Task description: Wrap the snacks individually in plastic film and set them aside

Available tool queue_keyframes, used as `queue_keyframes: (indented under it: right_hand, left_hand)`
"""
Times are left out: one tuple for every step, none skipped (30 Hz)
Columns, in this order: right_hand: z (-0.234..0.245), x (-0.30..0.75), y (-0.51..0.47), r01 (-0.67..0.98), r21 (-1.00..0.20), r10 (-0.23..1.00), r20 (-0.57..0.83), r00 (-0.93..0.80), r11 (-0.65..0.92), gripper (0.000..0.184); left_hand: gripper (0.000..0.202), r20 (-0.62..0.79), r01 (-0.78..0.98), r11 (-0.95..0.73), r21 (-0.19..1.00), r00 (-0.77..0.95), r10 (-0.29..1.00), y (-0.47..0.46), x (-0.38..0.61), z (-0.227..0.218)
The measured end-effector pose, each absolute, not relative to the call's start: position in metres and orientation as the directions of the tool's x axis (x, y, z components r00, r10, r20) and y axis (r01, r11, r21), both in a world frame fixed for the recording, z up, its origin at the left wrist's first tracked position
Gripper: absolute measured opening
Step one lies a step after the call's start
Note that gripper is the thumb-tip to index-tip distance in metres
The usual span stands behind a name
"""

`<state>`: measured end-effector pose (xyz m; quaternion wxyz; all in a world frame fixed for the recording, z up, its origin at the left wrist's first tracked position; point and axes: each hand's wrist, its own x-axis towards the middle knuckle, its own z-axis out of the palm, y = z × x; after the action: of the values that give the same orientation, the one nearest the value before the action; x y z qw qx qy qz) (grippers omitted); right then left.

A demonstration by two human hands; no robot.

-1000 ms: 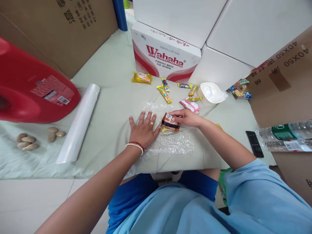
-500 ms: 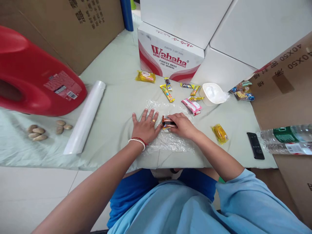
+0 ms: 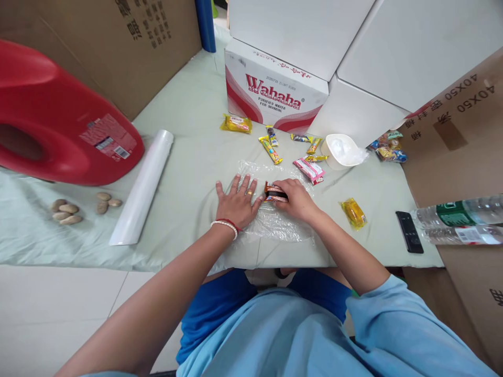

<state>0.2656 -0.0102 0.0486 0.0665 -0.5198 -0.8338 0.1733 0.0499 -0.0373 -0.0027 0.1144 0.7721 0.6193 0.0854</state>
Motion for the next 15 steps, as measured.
queue_keyframes:
  right_hand:
    - [0.046, 0.261, -0.011, 0.849, -0.347, 0.889, -0.083, -0.451, 0.398, 0.062]
    - [0.043, 0.258, -0.012, 0.852, -0.341, 0.888, -0.094, -0.451, 0.397, 0.066]
    - [0.04, 0.256, -0.013, 0.849, -0.346, 0.885, -0.097, -0.456, 0.4, 0.071]
    - [0.037, 0.256, -0.013, 0.837, -0.364, 0.88, -0.087, -0.467, 0.408, 0.077]
    - [0.035, 0.258, -0.012, 0.818, -0.39, 0.873, -0.066, -0.482, 0.422, 0.082]
    - [0.032, 0.261, -0.01, 0.795, -0.419, 0.866, -0.038, -0.498, 0.439, 0.084]
    - [0.03, 0.264, -0.008, 0.772, -0.442, 0.858, -0.013, -0.514, 0.456, 0.082]
    - [0.028, 0.268, -0.005, 0.754, -0.458, 0.849, 0.002, -0.529, 0.471, 0.076]
    - [0.027, 0.271, -0.002, 0.74, -0.467, 0.839, 0.007, -0.544, 0.484, 0.07]
    - [0.026, 0.273, 0.001, 0.73, -0.472, 0.83, 0.007, -0.558, 0.495, 0.065]
    - [0.027, 0.275, 0.003, 0.722, -0.474, 0.823, 0.011, -0.568, 0.504, 0.062]
    - [0.028, 0.277, 0.003, 0.714, -0.477, 0.82, 0.027, -0.572, 0.514, 0.062]
    - [0.031, 0.278, 0.002, 0.704, -0.48, 0.821, 0.06, -0.568, 0.522, 0.064]
    - [0.035, 0.28, -0.001, 0.695, -0.485, 0.825, 0.105, -0.555, 0.53, 0.065]
    - [0.039, 0.283, -0.006, 0.685, -0.492, 0.829, 0.154, -0.538, 0.537, 0.063]
  left_hand:
    - [0.069, -0.013, 0.937, -0.202, 0.284, 0.214, 0.977, -0.038, 0.05, -0.002]
    - [0.068, -0.015, 0.938, -0.198, 0.285, 0.211, 0.977, -0.038, 0.05, -0.002]
    - [0.068, -0.016, 0.938, -0.197, 0.285, 0.21, 0.978, -0.038, 0.05, -0.002]
    - [0.067, -0.015, 0.938, -0.197, 0.285, 0.21, 0.978, -0.038, 0.05, -0.002]
    - [0.068, -0.012, 0.938, -0.199, 0.284, 0.211, 0.977, -0.038, 0.05, -0.002]
    - [0.068, -0.009, 0.938, -0.202, 0.283, 0.213, 0.977, -0.038, 0.05, -0.002]
    - [0.068, -0.006, 0.938, -0.204, 0.281, 0.214, 0.977, -0.038, 0.051, -0.003]
    - [0.068, -0.006, 0.938, -0.203, 0.28, 0.213, 0.977, -0.038, 0.051, -0.003]
    - [0.068, -0.008, 0.939, -0.2, 0.28, 0.211, 0.977, -0.038, 0.051, -0.003]
    - [0.067, -0.012, 0.94, -0.197, 0.279, 0.208, 0.978, -0.037, 0.051, -0.004]
    - [0.067, -0.014, 0.94, -0.193, 0.279, 0.206, 0.979, -0.037, 0.05, -0.003]
    - [0.066, -0.016, 0.941, -0.191, 0.28, 0.204, 0.979, -0.037, 0.05, -0.003]
    - [0.066, -0.015, 0.94, -0.19, 0.282, 0.203, 0.979, -0.037, 0.05, -0.003]
    - [0.065, -0.013, 0.94, -0.19, 0.285, 0.202, 0.979, -0.037, 0.05, -0.002]
    - [0.065, -0.012, 0.938, -0.189, 0.29, 0.201, 0.979, -0.038, 0.05, -0.001]
